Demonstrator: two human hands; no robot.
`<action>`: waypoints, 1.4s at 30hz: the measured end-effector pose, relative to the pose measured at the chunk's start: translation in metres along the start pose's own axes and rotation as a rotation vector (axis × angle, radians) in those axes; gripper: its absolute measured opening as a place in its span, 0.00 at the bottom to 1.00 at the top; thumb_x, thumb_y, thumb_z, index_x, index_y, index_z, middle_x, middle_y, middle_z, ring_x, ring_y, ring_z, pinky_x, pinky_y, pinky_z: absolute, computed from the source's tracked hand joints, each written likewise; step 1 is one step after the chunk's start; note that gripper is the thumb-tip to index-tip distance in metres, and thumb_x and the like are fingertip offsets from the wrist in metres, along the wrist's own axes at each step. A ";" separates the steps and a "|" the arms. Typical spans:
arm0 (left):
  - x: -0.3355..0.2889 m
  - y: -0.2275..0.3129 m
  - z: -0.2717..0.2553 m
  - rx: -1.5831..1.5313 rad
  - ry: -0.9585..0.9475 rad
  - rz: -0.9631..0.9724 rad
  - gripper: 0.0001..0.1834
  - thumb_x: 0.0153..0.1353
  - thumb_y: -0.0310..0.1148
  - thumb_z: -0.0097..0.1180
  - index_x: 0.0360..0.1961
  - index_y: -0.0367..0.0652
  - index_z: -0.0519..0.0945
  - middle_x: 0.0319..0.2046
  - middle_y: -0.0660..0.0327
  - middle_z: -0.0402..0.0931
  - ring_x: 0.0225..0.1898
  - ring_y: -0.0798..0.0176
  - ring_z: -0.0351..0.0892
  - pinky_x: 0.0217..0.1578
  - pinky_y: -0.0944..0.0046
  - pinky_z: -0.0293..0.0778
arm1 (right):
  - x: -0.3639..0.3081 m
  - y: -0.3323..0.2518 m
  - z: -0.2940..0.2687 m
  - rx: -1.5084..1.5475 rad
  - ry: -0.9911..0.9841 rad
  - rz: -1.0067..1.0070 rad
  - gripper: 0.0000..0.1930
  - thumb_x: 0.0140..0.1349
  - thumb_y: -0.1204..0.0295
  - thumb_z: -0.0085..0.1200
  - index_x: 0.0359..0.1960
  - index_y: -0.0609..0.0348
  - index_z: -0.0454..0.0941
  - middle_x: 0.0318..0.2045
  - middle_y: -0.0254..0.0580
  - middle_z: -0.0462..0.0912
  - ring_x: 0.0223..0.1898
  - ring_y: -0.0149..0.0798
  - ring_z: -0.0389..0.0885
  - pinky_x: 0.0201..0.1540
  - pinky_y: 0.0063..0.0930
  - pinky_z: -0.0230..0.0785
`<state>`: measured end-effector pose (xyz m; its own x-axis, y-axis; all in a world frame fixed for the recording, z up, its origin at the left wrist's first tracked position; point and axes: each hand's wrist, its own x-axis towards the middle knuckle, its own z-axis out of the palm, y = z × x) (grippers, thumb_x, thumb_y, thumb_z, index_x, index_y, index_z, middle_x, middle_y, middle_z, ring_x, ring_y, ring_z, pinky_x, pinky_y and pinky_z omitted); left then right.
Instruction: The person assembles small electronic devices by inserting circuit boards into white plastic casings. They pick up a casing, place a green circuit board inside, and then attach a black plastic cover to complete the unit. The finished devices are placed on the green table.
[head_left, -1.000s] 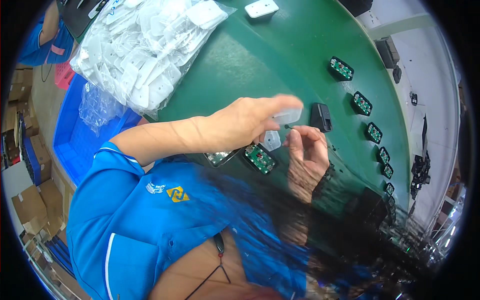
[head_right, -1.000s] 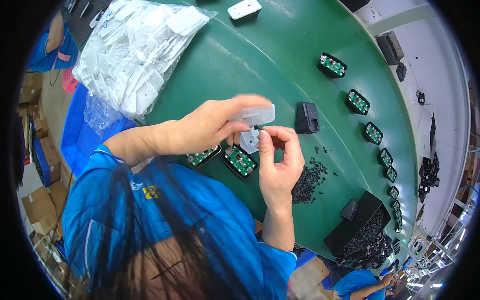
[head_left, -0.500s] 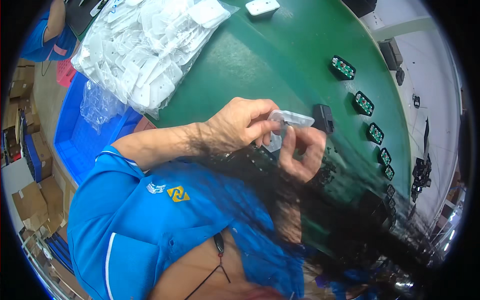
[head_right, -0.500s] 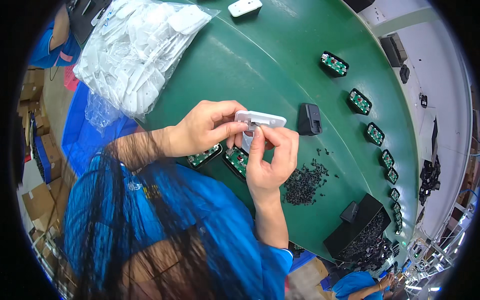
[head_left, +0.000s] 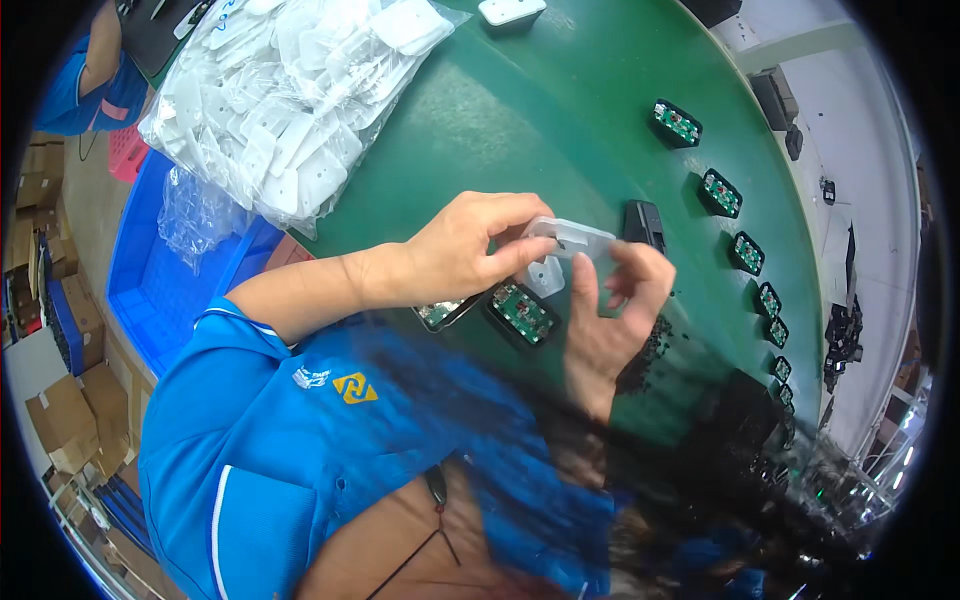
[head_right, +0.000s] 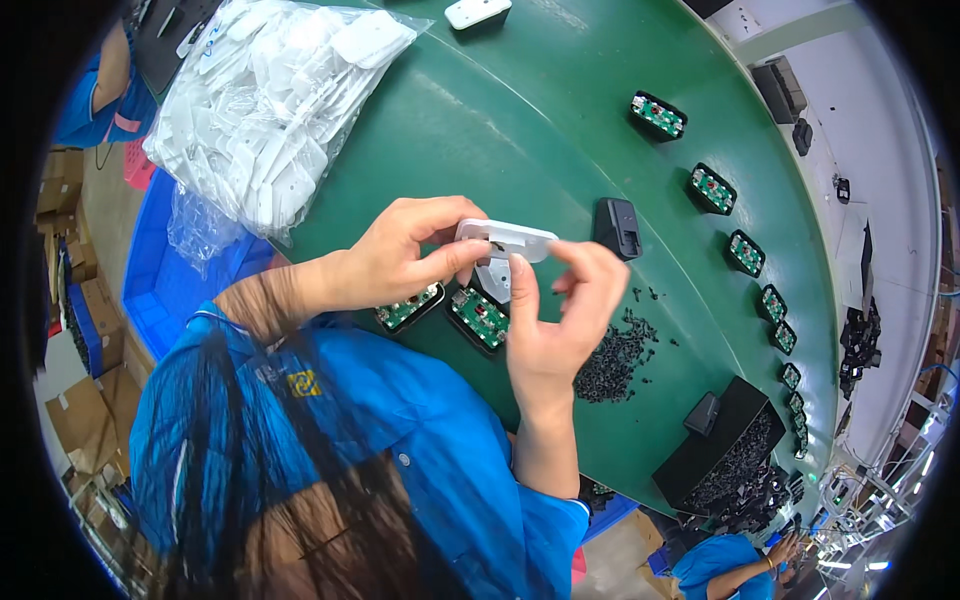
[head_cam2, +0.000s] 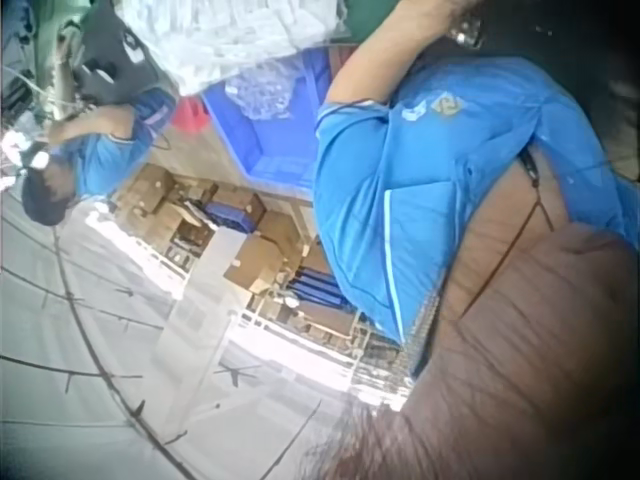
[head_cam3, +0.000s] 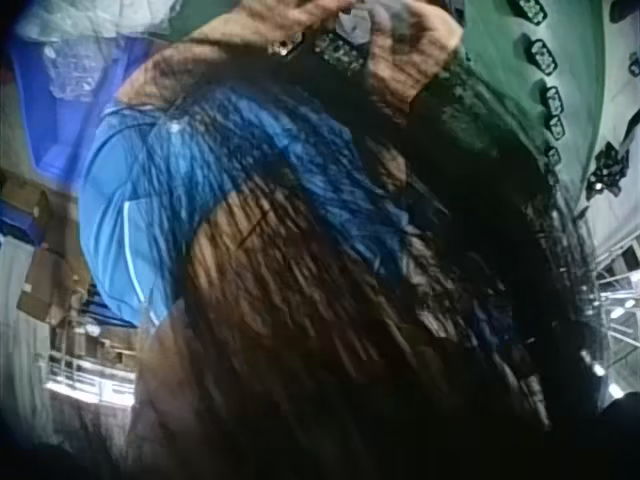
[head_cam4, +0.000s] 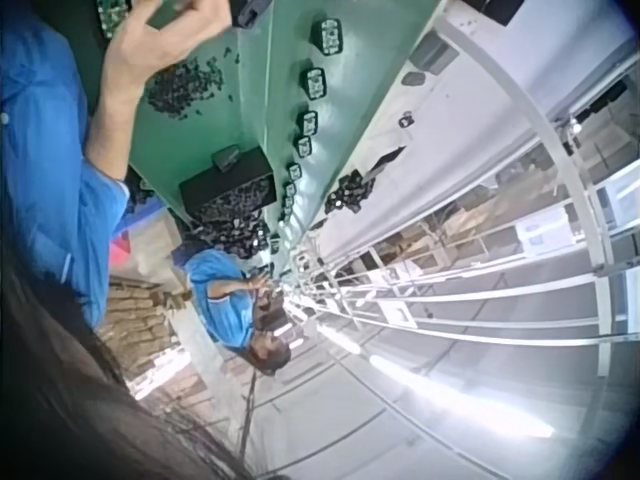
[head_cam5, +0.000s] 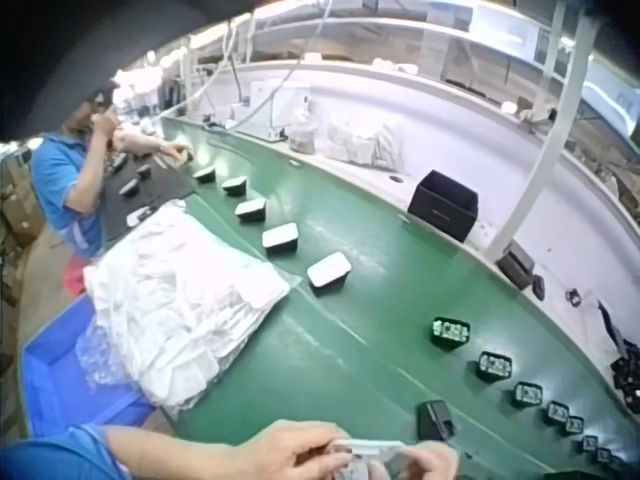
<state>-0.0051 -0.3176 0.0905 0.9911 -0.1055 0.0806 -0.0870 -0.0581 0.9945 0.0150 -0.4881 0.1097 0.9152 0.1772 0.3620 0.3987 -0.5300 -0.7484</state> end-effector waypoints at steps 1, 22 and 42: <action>0.001 0.004 0.000 -0.021 -0.034 -0.007 0.07 0.61 0.29 0.54 0.36 0.36 0.76 0.21 0.55 0.73 0.21 0.61 0.74 0.24 0.62 0.68 | 0.000 0.000 -0.004 0.033 0.012 0.055 0.18 0.51 0.72 0.66 0.43 0.59 0.74 0.39 0.36 0.70 0.29 0.28 0.63 0.32 0.20 0.59; 0.048 -0.023 -0.030 -0.020 0.147 -0.116 0.05 0.65 0.27 0.46 0.41 0.40 0.72 0.19 0.60 0.75 0.16 0.69 0.72 0.19 0.68 0.68 | 0.071 0.047 0.014 0.570 -0.278 0.215 0.15 0.54 0.72 0.65 0.41 0.60 0.73 0.31 0.30 0.74 0.30 0.22 0.69 0.33 0.15 0.63; 0.069 -0.046 -0.017 1.138 0.262 0.282 0.32 0.46 0.39 0.66 0.51 0.37 0.68 0.42 0.53 0.66 0.44 0.51 0.70 0.42 0.57 0.72 | 0.114 0.079 0.027 0.192 -0.275 0.125 0.23 0.56 0.69 0.60 0.52 0.58 0.68 0.35 0.40 0.75 0.34 0.31 0.73 0.36 0.25 0.69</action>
<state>0.0690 -0.3052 0.0519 0.9017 -0.0578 0.4286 -0.2119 -0.9230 0.3213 0.1521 -0.4878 0.0769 0.9288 0.3516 0.1172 0.2626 -0.4011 -0.8776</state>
